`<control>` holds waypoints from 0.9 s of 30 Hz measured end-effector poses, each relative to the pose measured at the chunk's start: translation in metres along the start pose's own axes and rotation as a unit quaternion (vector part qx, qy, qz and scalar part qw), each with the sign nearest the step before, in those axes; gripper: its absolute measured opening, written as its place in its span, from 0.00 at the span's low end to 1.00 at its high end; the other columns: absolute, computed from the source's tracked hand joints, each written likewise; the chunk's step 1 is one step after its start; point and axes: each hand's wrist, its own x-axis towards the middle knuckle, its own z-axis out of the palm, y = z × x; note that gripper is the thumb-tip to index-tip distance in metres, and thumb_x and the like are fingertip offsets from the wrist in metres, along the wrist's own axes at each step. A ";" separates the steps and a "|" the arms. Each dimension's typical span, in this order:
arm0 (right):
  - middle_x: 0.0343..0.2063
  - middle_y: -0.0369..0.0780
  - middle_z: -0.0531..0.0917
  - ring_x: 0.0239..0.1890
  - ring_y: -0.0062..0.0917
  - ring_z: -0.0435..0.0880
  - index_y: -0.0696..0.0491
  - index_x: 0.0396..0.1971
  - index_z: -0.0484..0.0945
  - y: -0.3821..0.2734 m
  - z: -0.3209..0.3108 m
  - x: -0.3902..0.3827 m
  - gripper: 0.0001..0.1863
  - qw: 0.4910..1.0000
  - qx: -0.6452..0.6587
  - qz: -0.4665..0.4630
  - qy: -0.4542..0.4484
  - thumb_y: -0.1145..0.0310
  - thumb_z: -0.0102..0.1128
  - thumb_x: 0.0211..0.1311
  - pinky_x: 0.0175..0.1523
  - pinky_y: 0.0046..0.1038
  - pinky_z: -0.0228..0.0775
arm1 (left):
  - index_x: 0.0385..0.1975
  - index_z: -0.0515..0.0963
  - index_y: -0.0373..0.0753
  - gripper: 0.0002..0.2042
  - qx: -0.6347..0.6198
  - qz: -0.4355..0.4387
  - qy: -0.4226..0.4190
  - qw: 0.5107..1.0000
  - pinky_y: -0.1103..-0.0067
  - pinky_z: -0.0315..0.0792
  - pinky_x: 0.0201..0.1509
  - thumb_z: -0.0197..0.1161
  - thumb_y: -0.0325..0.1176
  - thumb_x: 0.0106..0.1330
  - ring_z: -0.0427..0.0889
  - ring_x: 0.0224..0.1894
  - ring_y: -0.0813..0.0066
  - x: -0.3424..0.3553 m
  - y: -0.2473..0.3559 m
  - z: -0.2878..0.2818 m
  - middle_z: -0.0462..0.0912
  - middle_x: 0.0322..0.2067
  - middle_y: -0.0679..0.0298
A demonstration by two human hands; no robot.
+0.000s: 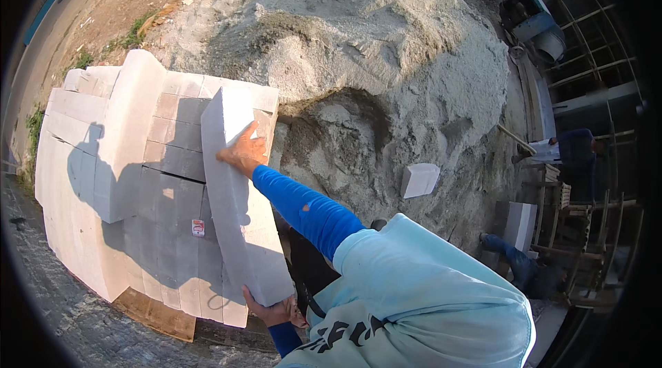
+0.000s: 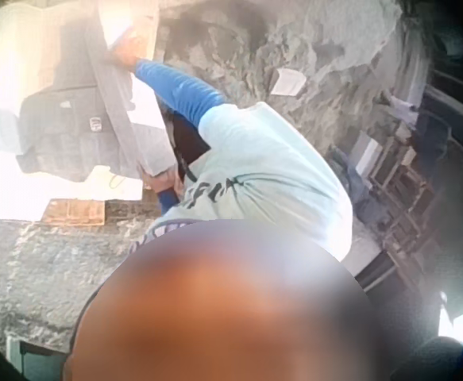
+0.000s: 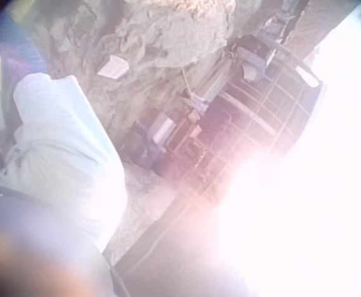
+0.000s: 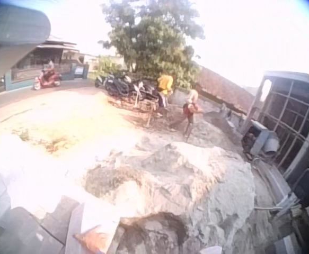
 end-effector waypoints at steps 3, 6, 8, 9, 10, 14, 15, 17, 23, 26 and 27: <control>0.63 0.59 0.65 0.64 0.54 0.72 0.52 0.77 0.25 0.052 -0.030 0.025 0.79 0.988 0.145 0.006 -0.050 0.50 0.83 0.37 0.66 0.50 0.70 | 0.68 0.65 0.37 0.29 0.091 0.060 0.009 0.994 0.61 0.73 0.65 0.54 0.50 0.75 0.76 0.62 0.58 -0.020 0.014 -0.014 0.75 0.61 0.56; 0.63 0.62 0.64 0.60 0.54 0.76 0.57 0.75 0.29 0.100 -0.052 0.008 0.76 0.970 0.236 0.017 -0.051 0.50 0.82 0.39 0.63 0.48 0.75 | 0.67 0.65 0.36 0.28 0.130 0.079 -0.017 0.988 0.61 0.74 0.62 0.53 0.50 0.76 0.77 0.60 0.60 -0.048 0.021 0.036 0.75 0.60 0.54; 0.60 0.62 0.69 0.57 0.52 0.79 0.62 0.70 0.38 0.163 -0.053 -0.020 0.67 0.951 0.307 0.028 -0.036 0.54 0.82 0.41 0.58 0.46 0.79 | 0.68 0.63 0.33 0.32 0.226 0.106 0.000 0.968 0.62 0.74 0.63 0.56 0.51 0.73 0.74 0.63 0.58 -0.078 0.035 0.019 0.72 0.62 0.52; 0.57 0.62 0.72 0.55 0.50 0.81 0.65 0.65 0.46 0.199 -0.053 -0.021 0.60 0.943 0.331 0.018 -0.009 0.58 0.82 0.42 0.54 0.45 0.83 | 0.69 0.62 0.34 0.34 0.250 0.093 -0.010 0.964 0.61 0.75 0.62 0.56 0.52 0.72 0.74 0.63 0.57 -0.097 0.037 0.025 0.71 0.63 0.52; 0.56 0.62 0.72 0.55 0.49 0.81 0.66 0.63 0.47 0.243 -0.067 -0.037 0.57 0.920 0.390 0.049 -0.008 0.59 0.81 0.44 0.54 0.47 0.82 | 0.70 0.60 0.35 0.35 0.277 0.078 -0.014 0.958 0.60 0.75 0.61 0.57 0.52 0.70 0.74 0.64 0.56 -0.117 0.036 0.021 0.70 0.64 0.52; 0.54 0.60 0.72 0.54 0.49 0.81 0.68 0.61 0.47 0.398 -0.131 -0.110 0.53 0.827 0.549 0.117 -0.012 0.60 0.79 0.50 0.55 0.56 0.80 | 0.73 0.62 0.47 0.39 0.412 0.030 0.090 0.906 0.65 0.55 0.75 0.64 0.52 0.62 0.57 0.74 0.48 -0.126 0.036 -0.032 0.61 0.73 0.51; 0.53 0.59 0.73 0.54 0.49 0.82 0.69 0.61 0.48 0.432 -0.149 -0.130 0.52 0.806 0.565 0.175 0.017 0.60 0.79 0.50 0.55 0.57 0.80 | 0.73 0.61 0.47 0.39 0.442 0.045 0.048 0.895 0.65 0.56 0.74 0.64 0.51 0.62 0.58 0.73 0.48 -0.138 0.013 -0.010 0.61 0.73 0.51; 0.54 0.59 0.73 0.53 0.48 0.82 0.70 0.61 0.48 0.512 -0.188 -0.159 0.53 0.756 0.611 0.232 0.039 0.59 0.79 0.50 0.56 0.58 0.79 | 0.74 0.60 0.45 0.39 0.489 0.048 -0.031 0.871 0.64 0.59 0.72 0.63 0.49 0.62 0.61 0.71 0.49 -0.154 -0.042 0.019 0.63 0.71 0.51; 0.59 0.59 0.69 0.59 0.50 0.78 0.65 0.69 0.28 0.789 -0.236 -0.174 0.69 0.606 0.720 0.298 0.160 0.57 0.80 0.48 0.61 0.57 0.74 | 0.74 0.57 0.41 0.39 0.577 -0.009 -0.236 0.781 0.62 0.68 0.66 0.61 0.43 0.61 0.69 0.66 0.51 -0.209 -0.278 0.059 0.67 0.67 0.52; 0.60 0.60 0.66 0.60 0.51 0.76 0.65 0.69 0.24 0.891 -0.288 -0.234 0.71 0.504 0.784 0.278 0.231 0.58 0.80 0.48 0.62 0.57 0.73 | 0.75 0.56 0.38 0.40 0.614 -0.080 -0.297 0.726 0.60 0.72 0.63 0.59 0.39 0.61 0.74 0.63 0.53 -0.256 -0.398 0.058 0.69 0.65 0.52; 0.61 0.60 0.65 0.60 0.51 0.76 0.65 0.69 0.23 0.919 -0.305 -0.250 0.71 0.475 0.798 0.255 0.270 0.58 0.80 0.48 0.63 0.57 0.72 | 0.75 0.55 0.38 0.40 0.623 -0.094 -0.317 0.709 0.60 0.73 0.61 0.59 0.38 0.61 0.75 0.62 0.53 -0.272 -0.431 0.060 0.70 0.64 0.52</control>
